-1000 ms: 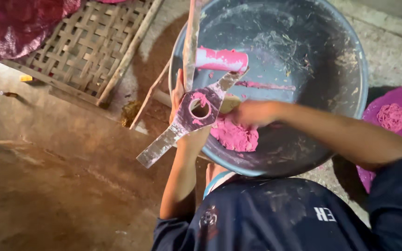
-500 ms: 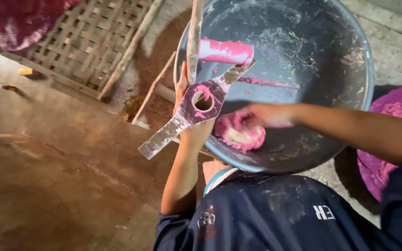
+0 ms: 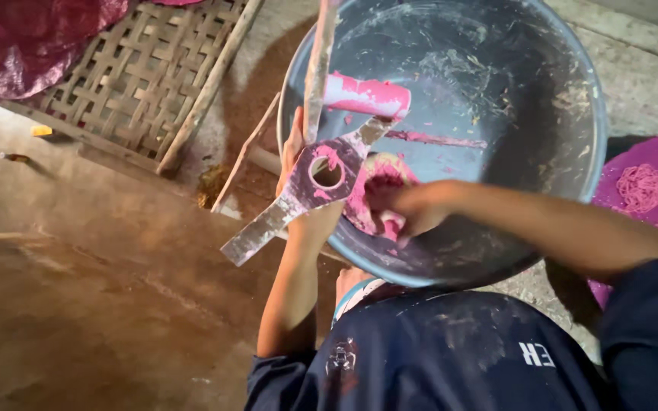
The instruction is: The person loads pink dough into a manual extruder and squeezes it to form spiral strands onto purple trays. They repeatedly refill the extruder from a metal bowl and arrange the extruded spirals on the trays.
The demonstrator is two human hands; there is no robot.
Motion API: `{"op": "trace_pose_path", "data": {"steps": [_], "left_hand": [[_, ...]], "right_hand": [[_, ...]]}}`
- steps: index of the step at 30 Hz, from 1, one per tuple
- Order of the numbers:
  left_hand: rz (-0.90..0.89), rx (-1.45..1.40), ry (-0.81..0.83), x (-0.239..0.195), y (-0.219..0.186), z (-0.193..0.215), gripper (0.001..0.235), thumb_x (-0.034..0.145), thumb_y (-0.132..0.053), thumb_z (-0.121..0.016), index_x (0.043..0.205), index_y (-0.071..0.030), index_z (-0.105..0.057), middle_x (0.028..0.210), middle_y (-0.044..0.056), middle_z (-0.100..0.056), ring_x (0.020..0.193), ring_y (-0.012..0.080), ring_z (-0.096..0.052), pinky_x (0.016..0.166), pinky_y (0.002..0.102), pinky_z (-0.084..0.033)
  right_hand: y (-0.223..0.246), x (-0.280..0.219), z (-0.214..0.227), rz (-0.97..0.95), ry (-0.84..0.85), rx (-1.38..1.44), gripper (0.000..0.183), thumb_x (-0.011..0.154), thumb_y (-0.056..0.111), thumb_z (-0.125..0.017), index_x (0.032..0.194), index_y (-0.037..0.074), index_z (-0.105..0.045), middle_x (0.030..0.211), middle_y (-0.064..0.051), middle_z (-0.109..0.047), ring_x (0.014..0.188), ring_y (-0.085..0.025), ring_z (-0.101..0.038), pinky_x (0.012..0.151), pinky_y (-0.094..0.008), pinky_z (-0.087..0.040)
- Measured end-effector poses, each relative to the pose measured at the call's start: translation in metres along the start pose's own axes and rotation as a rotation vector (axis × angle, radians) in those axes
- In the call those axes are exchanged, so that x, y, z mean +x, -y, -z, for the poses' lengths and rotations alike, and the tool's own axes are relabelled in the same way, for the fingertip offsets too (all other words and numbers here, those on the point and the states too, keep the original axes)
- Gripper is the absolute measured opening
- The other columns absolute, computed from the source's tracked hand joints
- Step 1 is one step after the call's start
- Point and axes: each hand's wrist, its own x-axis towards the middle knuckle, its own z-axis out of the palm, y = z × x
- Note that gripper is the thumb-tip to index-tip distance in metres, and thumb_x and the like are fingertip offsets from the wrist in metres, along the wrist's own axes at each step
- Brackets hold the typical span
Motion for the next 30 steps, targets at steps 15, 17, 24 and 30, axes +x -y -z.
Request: {"op": "trace_pose_path", "data": {"steps": [15,17,24,30], "left_hand": [[-0.017,0.187,0.064,0.000,0.015,0.004,0.054,0.084,-0.022,-0.086,0.131,-0.006,-0.063,0.159,0.013,-0.048,0.119,0.0245,-0.068,0.098,0.034,-0.057],[-0.106,0.297,0.070,-0.001,0.014,0.002,0.046,0.085,-0.023,-0.087,0.124,-0.011,-0.065,0.160,0.012,-0.047,0.122,0.0268,-0.067,0.098,0.034,-0.056],[-0.024,0.285,0.055,0.005,0.004,-0.005,0.078,0.087,-0.025,-0.088,0.151,-0.007,-0.046,0.153,0.011,-0.054,0.116,0.0247,-0.071,0.093,0.032,-0.059],[0.109,0.085,0.062,0.004,-0.009,-0.001,0.088,0.081,-0.017,-0.088,0.155,-0.004,-0.041,0.129,0.011,-0.065,0.104,0.0193,-0.070,0.093,0.030,-0.056]], "right_hand": [[-0.031,0.038,-0.002,-0.022,-0.073,0.557,0.019,0.092,0.014,-0.069,0.106,0.001,-0.073,0.106,-0.008,-0.074,0.100,-0.016,-0.063,0.092,-0.035,-0.052],[-0.015,-0.018,-0.025,0.050,-0.177,0.168,0.025,0.084,0.024,-0.078,0.088,0.005,-0.063,0.088,-0.006,-0.063,0.092,-0.022,-0.055,0.083,-0.045,-0.048],[-0.046,0.023,-0.051,0.098,-0.163,-0.788,0.018,0.082,0.028,-0.064,0.089,0.013,-0.072,0.100,-0.005,-0.066,0.106,-0.027,-0.056,0.086,-0.043,-0.045],[-0.023,0.050,-0.029,-0.250,-0.033,-0.597,0.033,0.073,0.027,-0.077,0.101,0.010,-0.076,0.116,-0.008,-0.068,0.121,-0.030,-0.056,0.101,-0.044,-0.044]]}}
